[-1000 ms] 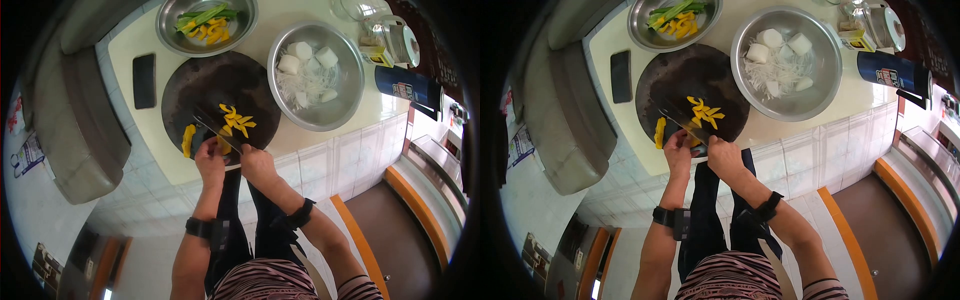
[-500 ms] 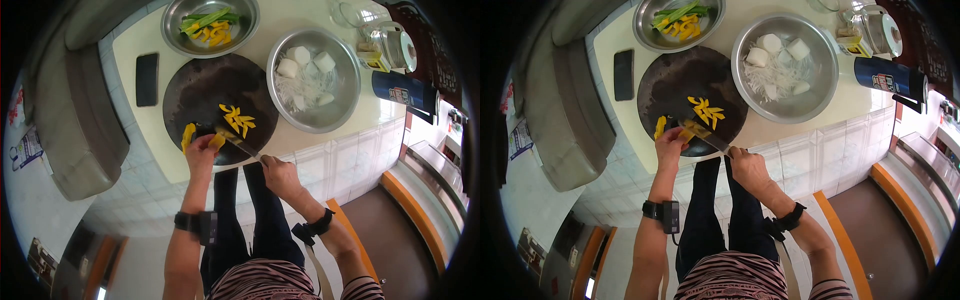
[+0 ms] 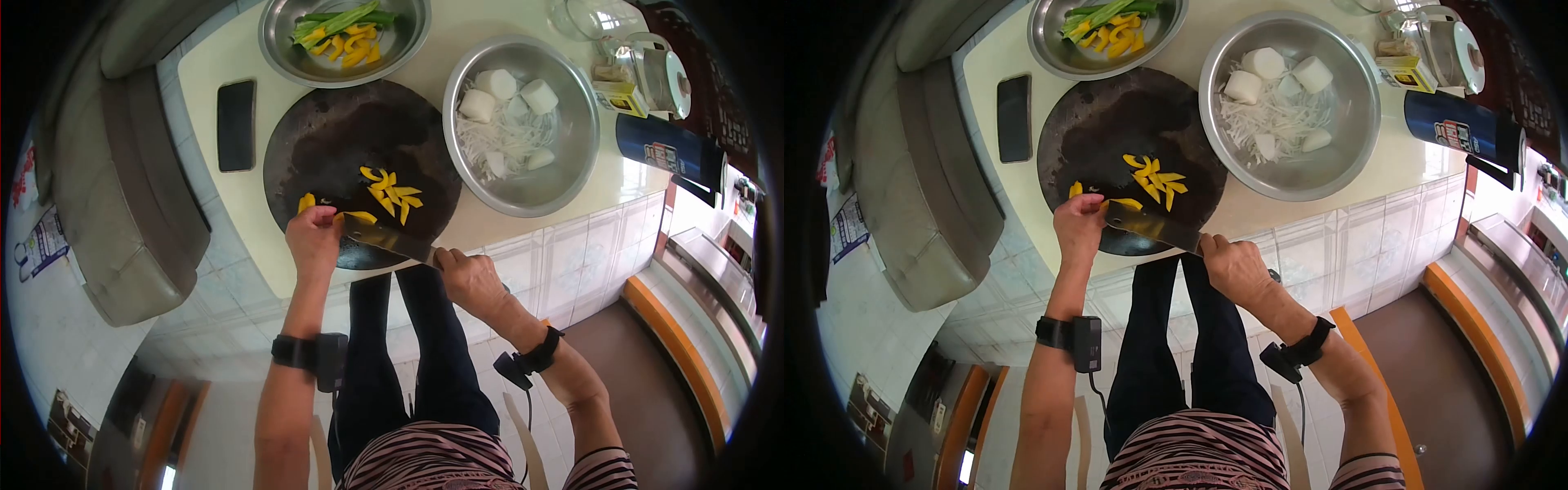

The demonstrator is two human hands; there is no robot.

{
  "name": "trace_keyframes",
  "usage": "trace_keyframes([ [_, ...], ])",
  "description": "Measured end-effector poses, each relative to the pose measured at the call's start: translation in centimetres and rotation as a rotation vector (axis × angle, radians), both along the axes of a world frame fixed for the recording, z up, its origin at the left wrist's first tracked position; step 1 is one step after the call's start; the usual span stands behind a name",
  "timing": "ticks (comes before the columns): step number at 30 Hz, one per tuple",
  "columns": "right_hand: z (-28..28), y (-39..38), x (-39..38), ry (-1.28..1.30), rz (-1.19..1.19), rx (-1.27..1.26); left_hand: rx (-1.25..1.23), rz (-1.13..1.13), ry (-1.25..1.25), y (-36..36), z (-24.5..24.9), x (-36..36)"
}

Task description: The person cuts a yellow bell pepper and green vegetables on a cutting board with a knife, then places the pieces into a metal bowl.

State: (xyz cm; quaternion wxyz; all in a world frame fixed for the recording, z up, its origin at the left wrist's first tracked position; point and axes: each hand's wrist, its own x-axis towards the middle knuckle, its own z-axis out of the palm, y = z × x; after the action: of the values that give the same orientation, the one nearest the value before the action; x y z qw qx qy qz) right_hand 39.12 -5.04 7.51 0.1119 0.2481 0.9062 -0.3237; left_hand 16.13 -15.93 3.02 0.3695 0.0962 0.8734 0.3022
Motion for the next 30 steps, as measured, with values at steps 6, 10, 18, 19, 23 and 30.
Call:
trace_keyframes([
  [6,-1.0,-1.4,-1.2,-0.048,-0.054,-0.042,0.058,0.084,-0.002,-0.5,-0.8,0.0],
  [10,-2.5,-3.0,-5.2,-0.006,-0.123,-0.027,0.087,-0.023,0.14,-1.0,-1.4,0.1],
  [18,-1.6,-2.7,-1.6,-0.091,-0.174,-0.112,0.077,0.159,-0.133,-2.3,0.9,3.2],
  [19,-1.5,-2.7,-0.8,-0.054,-0.237,-0.144,0.1,0.3,-0.232,-2.1,1.0,4.0],
  [23,0.8,-1.9,-1.1,0.037,-0.387,-0.219,0.13,0.517,-0.347,-0.8,0.5,6.5],
  [30,0.3,-3.5,-0.7,0.053,-0.334,-0.19,0.142,0.605,-0.365,-0.3,0.3,7.1],
])
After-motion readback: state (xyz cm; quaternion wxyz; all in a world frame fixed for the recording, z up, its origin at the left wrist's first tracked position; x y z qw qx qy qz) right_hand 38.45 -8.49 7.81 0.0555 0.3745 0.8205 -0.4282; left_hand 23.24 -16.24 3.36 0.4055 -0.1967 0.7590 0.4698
